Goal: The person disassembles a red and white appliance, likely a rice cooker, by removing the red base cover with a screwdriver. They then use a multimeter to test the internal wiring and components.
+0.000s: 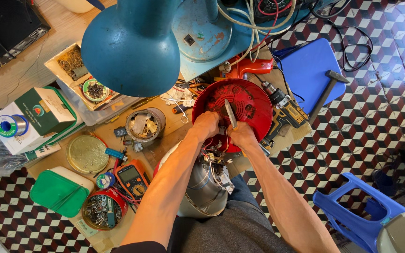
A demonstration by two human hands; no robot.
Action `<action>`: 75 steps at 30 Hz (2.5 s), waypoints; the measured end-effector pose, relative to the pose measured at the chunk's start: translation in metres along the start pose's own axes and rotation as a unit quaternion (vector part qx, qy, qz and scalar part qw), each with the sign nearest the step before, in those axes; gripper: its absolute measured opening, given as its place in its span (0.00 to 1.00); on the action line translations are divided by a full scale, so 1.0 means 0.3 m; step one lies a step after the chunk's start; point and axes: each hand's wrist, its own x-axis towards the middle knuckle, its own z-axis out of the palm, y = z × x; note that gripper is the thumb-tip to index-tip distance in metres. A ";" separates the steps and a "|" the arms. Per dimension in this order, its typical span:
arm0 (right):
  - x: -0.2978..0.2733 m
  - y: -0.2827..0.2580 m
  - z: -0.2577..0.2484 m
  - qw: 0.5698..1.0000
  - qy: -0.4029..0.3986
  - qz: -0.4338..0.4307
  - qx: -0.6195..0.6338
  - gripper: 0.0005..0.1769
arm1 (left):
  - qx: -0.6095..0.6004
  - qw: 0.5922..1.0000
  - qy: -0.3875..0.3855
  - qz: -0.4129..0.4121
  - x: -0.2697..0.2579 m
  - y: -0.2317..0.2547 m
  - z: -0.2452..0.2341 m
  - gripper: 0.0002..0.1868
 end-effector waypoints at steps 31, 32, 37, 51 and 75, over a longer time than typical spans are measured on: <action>0.167 0.109 0.023 0.987 -0.096 0.039 0.124 0.04 | -0.001 0.999 -0.008 -0.047 0.012 0.011 0.015 0.13; 0.158 0.102 0.023 0.989 -0.098 0.029 0.107 0.04 | -0.001 0.999 -0.009 -0.046 0.009 0.016 0.009 0.13; 0.059 0.028 0.006 0.993 -0.083 0.021 0.082 0.04 | -0.004 0.999 -0.018 -0.039 -0.002 0.029 -0.015 0.14; 0.022 0.037 0.069 0.989 0.100 -0.070 -0.087 0.10 | 0.003 1.000 0.010 -0.012 0.005 0.000 0.031 0.13; -0.153 -0.115 -0.008 0.996 0.033 -0.065 0.054 0.15 | -0.004 1.000 -0.026 -0.008 -0.015 0.023 -0.037 0.12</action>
